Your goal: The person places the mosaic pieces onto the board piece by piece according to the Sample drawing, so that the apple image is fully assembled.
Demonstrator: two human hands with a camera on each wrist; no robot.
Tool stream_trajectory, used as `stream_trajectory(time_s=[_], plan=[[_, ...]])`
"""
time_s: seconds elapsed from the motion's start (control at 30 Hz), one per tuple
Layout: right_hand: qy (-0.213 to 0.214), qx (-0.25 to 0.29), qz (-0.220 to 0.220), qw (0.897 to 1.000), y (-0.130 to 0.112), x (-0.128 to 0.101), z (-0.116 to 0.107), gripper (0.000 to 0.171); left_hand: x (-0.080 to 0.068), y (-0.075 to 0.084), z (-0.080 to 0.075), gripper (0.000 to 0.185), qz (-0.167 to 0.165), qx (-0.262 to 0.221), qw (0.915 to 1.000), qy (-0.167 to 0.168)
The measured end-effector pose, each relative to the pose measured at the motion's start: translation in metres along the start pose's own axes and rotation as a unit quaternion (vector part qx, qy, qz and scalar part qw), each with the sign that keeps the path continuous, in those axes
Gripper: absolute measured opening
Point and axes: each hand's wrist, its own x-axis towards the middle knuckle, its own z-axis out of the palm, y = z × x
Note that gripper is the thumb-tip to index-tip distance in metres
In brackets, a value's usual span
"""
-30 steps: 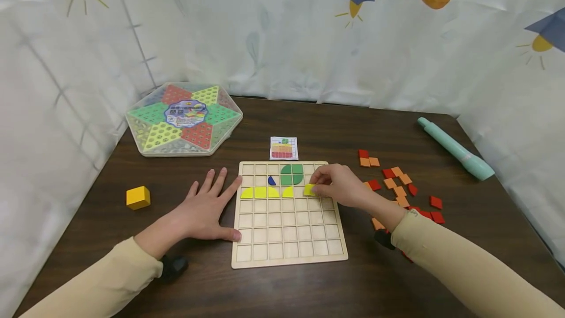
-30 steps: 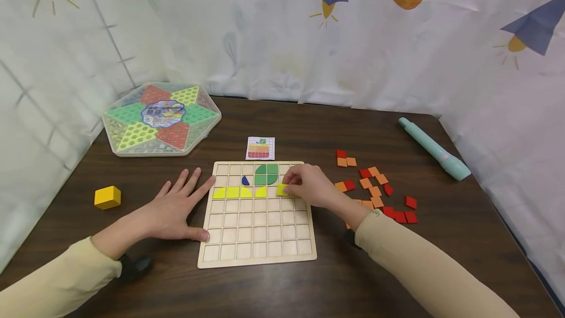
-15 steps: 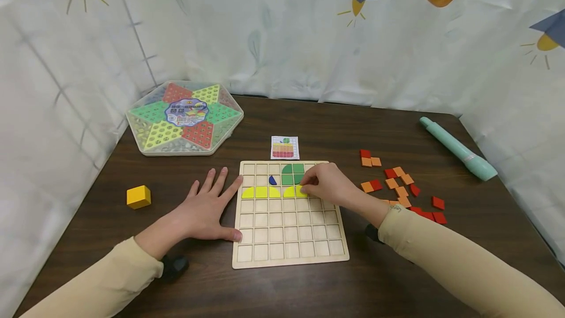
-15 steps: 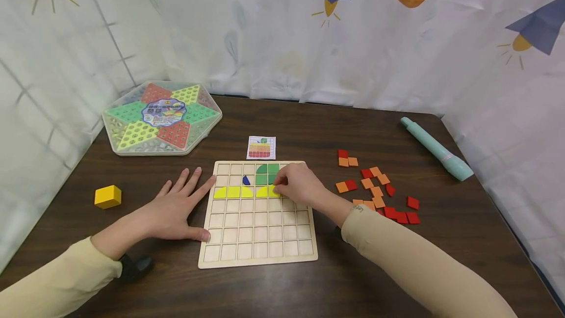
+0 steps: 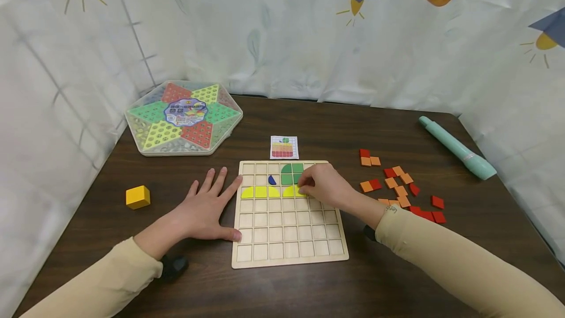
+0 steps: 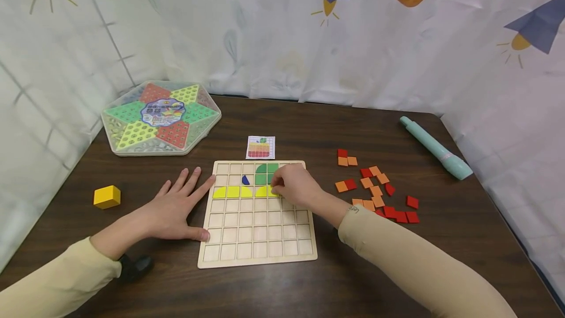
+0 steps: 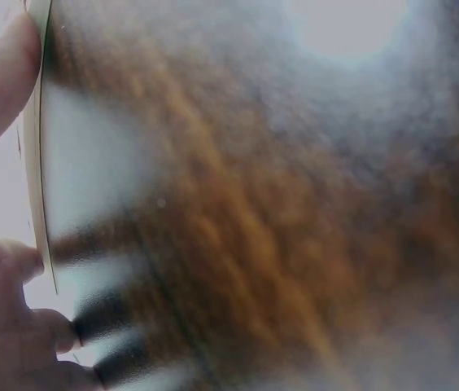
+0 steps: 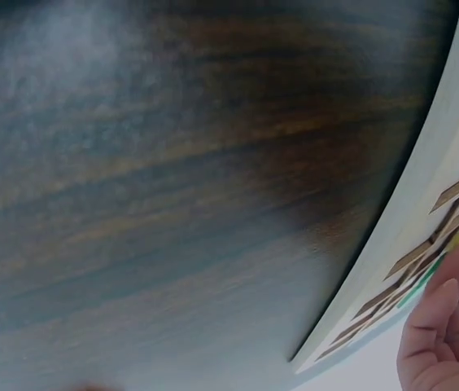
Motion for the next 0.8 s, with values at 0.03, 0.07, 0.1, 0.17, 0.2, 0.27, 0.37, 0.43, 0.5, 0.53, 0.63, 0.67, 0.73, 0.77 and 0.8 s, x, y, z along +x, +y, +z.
stream_trajectory(time_s=[0.03, 0.07, 0.1, 0.17, 0.2, 0.27, 0.37, 0.43, 0.5, 0.53, 0.63, 0.67, 0.73, 0.77, 0.8], plan=[[0.000, 0.000, 0.001, 1.000, 0.000, 0.000, 0.000, 0.007, 0.000, 0.000, 0.000, 0.128, 0.000, -0.001, 1.0000, 0.000], [0.001, 0.002, 0.001, 1.000, 0.001, -0.001, -0.001, 0.007, 0.000, 0.000, 0.001, 0.128, 0.000, -0.002, 1.0000, -0.001], [0.002, 0.003, 0.000, 1.000, 0.002, -0.002, -0.002, 0.008, 0.000, 0.000, 0.001, 0.128, 0.001, -0.002, 1.0000, -0.001], [0.011, 0.002, 0.000, 1.000, 0.006, -0.006, -0.006, 0.009, 0.001, 0.000, 0.002, 0.128, 0.002, -0.003, 1.0000, -0.001], [0.017, 0.001, -0.001, 1.000, 0.008, -0.009, -0.009, 0.009, 0.001, 0.000, 0.002, 0.128, 0.003, -0.003, 1.0000, -0.001], [0.029, 0.004, -0.002, 1.000, 0.017, -0.019, -0.016, 0.009, 0.002, 0.001, 0.003, 0.128, 0.004, -0.003, 1.0000, 0.000], [0.045, 0.004, 0.005, 0.999, 0.035, -0.038, -0.029, 0.008, 0.002, 0.002, 0.002, 0.128, 0.004, -0.001, 1.0000, -0.001], [0.052, 0.008, 0.014, 0.999, 0.048, -0.053, -0.036, 0.008, 0.002, 0.001, 0.001, 0.129, 0.002, 0.000, 1.0000, -0.001], [0.055, 0.005, 0.028, 0.998, 0.061, -0.068, -0.042, 0.008, 0.002, 0.001, 0.001, 0.129, 0.002, 0.002, 1.0000, 0.000], [0.057, 0.003, 0.036, 0.998, 0.067, -0.075, -0.044, 0.008, 0.002, 0.000, 0.001, 0.129, 0.002, 0.002, 1.0000, 0.001], [0.054, -0.017, 0.057, 0.997, 0.083, -0.097, -0.049, 0.007, 0.001, -0.002, 0.002, 0.130, 0.004, 0.004, 1.0000, 0.004], [0.051, -0.023, 0.061, 0.997, 0.089, -0.103, -0.050, 0.007, 0.002, -0.002, 0.002, 0.130, 0.004, 0.005, 1.0000, 0.004], [0.042, -0.035, 0.070, 0.996, 0.098, -0.115, -0.051, 0.008, 0.002, -0.002, 0.002, 0.130, 0.006, 0.006, 1.0000, 0.004], [0.036, -0.038, 0.077, 0.996, 0.102, -0.121, -0.051, 0.007, 0.002, -0.002, 0.002, 0.130, 0.007, 0.007, 0.9999, 0.004], [0.031, -0.039, 0.082, 0.995, 0.105, -0.126, -0.052, 0.007, 0.002, -0.002, 0.002, 0.130, 0.008, 0.007, 0.9999, 0.005]])
